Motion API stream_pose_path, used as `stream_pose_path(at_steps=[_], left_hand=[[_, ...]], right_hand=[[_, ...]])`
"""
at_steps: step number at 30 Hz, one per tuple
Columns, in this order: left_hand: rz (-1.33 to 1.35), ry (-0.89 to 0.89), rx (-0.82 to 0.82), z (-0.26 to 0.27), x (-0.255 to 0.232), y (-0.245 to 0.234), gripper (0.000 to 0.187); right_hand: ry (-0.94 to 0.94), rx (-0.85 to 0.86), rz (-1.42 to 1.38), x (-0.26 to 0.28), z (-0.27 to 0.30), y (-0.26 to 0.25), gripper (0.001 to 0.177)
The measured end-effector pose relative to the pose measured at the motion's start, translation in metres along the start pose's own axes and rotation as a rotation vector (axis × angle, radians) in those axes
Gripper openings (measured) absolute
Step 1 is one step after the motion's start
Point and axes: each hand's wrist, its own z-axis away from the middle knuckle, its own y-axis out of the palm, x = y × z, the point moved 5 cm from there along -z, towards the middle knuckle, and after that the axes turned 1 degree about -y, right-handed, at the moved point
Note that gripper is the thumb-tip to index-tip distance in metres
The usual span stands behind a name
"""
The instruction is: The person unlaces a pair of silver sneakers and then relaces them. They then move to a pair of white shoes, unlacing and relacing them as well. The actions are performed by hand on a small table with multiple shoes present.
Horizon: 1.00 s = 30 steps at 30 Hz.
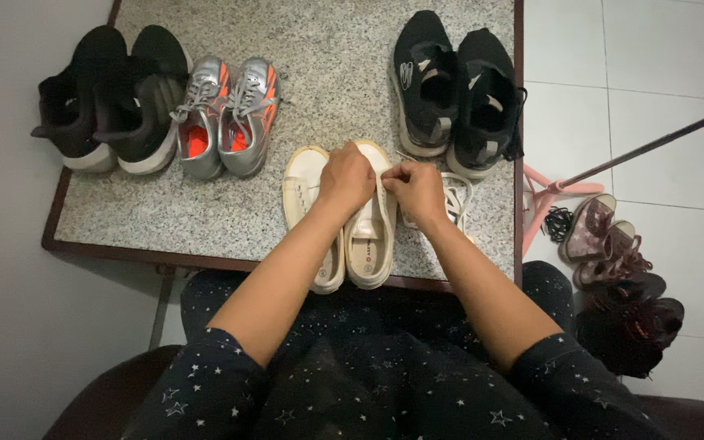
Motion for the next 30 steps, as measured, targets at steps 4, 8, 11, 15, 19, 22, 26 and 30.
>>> stream_pose_path(at_steps=[4, 8, 11, 15, 19, 22, 26, 30], left_hand=[[-0.141, 0.082, 0.092, -0.001, -0.007, 0.008, 0.026], [-0.185, 0.183, 0.157, -0.001, -0.011, 0.007, 0.027], [-0.216, 0.203, 0.155, 0.0, -0.012, 0.003, 0.03], [-0.213, 0.153, 0.207, -0.003, -0.004, -0.002, 0.032], [-0.214, 0.177, 0.109, -0.003, 0.011, -0.012, 0.043], [-0.107, 0.078, 0.134, 0.002, 0.024, -0.01, 0.035], [0.11, -0.04, 0.006, 0.015, 0.042, -0.018, 0.047], [0.223, -0.195, 0.038, 0.021, 0.055, -0.019, 0.027]], right_hand=[[-0.115, 0.028, 0.012, 0.004, -0.005, 0.004, 0.018], [-0.205, 0.075, 0.159, 0.001, -0.014, 0.013, 0.025], [-0.199, 0.123, 0.219, -0.003, -0.022, 0.015, 0.028], [-0.309, 0.131, 0.316, 0.003, -0.027, 0.018, 0.021], [-0.434, 0.136, 0.356, 0.012, -0.025, 0.024, 0.017], [-0.424, 0.129, 0.316, 0.012, -0.022, 0.023, 0.015], [-0.357, 0.08, 0.209, 0.011, -0.017, 0.024, 0.013], [-0.021, 0.095, -0.257, 0.0, -0.02, 0.023, 0.007]])
